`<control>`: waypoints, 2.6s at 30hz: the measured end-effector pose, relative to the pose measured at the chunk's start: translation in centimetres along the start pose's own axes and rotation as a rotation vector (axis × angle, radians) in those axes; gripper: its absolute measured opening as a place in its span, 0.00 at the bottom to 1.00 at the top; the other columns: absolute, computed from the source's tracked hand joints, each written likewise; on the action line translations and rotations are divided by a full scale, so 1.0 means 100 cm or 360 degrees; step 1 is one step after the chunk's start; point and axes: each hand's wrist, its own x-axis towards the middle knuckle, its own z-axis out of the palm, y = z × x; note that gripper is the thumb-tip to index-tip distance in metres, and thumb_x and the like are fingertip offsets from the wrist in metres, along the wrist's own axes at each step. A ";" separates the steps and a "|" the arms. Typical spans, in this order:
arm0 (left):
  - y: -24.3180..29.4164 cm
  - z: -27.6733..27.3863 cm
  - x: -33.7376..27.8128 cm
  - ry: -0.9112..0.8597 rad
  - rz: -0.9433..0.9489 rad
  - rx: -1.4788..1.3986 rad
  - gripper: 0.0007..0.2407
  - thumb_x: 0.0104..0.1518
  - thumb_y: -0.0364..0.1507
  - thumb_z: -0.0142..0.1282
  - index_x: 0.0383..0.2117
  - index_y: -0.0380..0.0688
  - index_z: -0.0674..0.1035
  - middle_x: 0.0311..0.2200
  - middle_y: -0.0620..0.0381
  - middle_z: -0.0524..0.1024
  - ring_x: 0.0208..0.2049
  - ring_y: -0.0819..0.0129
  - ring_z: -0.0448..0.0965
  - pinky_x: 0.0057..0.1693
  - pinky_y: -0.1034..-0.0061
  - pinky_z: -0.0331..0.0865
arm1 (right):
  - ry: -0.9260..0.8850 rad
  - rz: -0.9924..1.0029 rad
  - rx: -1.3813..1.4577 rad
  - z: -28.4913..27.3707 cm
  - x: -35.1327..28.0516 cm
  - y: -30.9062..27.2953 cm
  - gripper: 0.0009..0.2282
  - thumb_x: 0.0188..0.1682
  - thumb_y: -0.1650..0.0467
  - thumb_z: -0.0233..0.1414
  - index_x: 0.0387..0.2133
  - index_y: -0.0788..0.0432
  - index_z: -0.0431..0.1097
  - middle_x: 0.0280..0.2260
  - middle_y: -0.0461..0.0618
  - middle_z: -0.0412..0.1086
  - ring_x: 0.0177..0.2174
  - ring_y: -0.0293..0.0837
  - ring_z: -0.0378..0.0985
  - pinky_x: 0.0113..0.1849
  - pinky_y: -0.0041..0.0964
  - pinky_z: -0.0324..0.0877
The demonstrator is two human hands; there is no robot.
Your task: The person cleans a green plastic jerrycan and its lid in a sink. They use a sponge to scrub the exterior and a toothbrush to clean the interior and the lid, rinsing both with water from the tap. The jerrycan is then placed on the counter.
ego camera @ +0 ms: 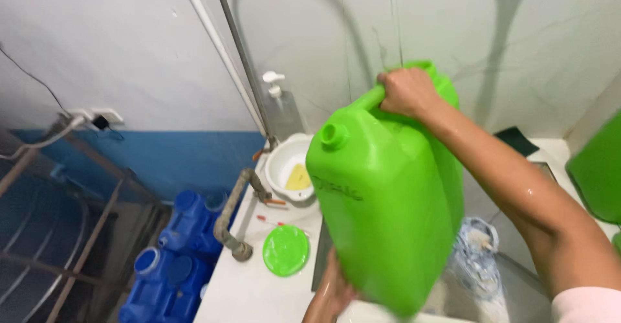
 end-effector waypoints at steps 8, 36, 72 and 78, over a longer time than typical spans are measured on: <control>0.081 0.044 -0.129 0.0530 0.0978 0.0589 0.34 0.62 0.56 0.35 0.68 0.44 0.63 0.67 0.44 0.67 0.67 0.59 0.66 0.69 0.65 0.57 | 0.0359 0.0434 0.0531 -0.025 0.006 0.010 0.15 0.40 0.62 0.58 0.39 0.55 0.80 0.30 0.65 0.76 0.32 0.66 0.78 0.36 0.60 0.73; 0.098 0.196 -0.107 0.0145 0.1437 0.1427 0.28 0.61 0.39 0.47 0.68 0.39 0.61 0.58 0.37 0.74 0.62 0.54 0.73 0.67 0.64 0.60 | 0.0140 0.1348 0.3235 0.139 -0.266 0.113 0.32 0.42 0.61 0.60 0.58 0.65 0.60 0.41 0.67 0.74 0.43 0.62 0.76 0.44 0.50 0.69; 0.013 0.137 0.165 0.0660 0.0772 0.2929 0.18 0.52 0.32 0.58 0.48 0.38 0.75 0.40 0.35 0.80 0.45 0.39 0.80 0.51 0.51 0.72 | -0.0299 -0.0091 0.0401 0.211 -0.201 0.032 0.33 0.26 0.67 0.67 0.51 0.63 0.71 0.33 0.59 0.76 0.37 0.59 0.79 0.41 0.58 0.69; 0.016 0.074 0.175 0.0856 0.0677 0.2503 0.20 0.49 0.31 0.59 0.48 0.37 0.75 0.42 0.35 0.79 0.46 0.40 0.80 0.53 0.55 0.73 | -0.0675 0.1121 0.2174 0.315 -0.089 0.084 0.12 0.52 0.75 0.43 0.36 0.77 0.71 0.30 0.68 0.76 0.25 0.55 0.83 0.30 0.49 0.81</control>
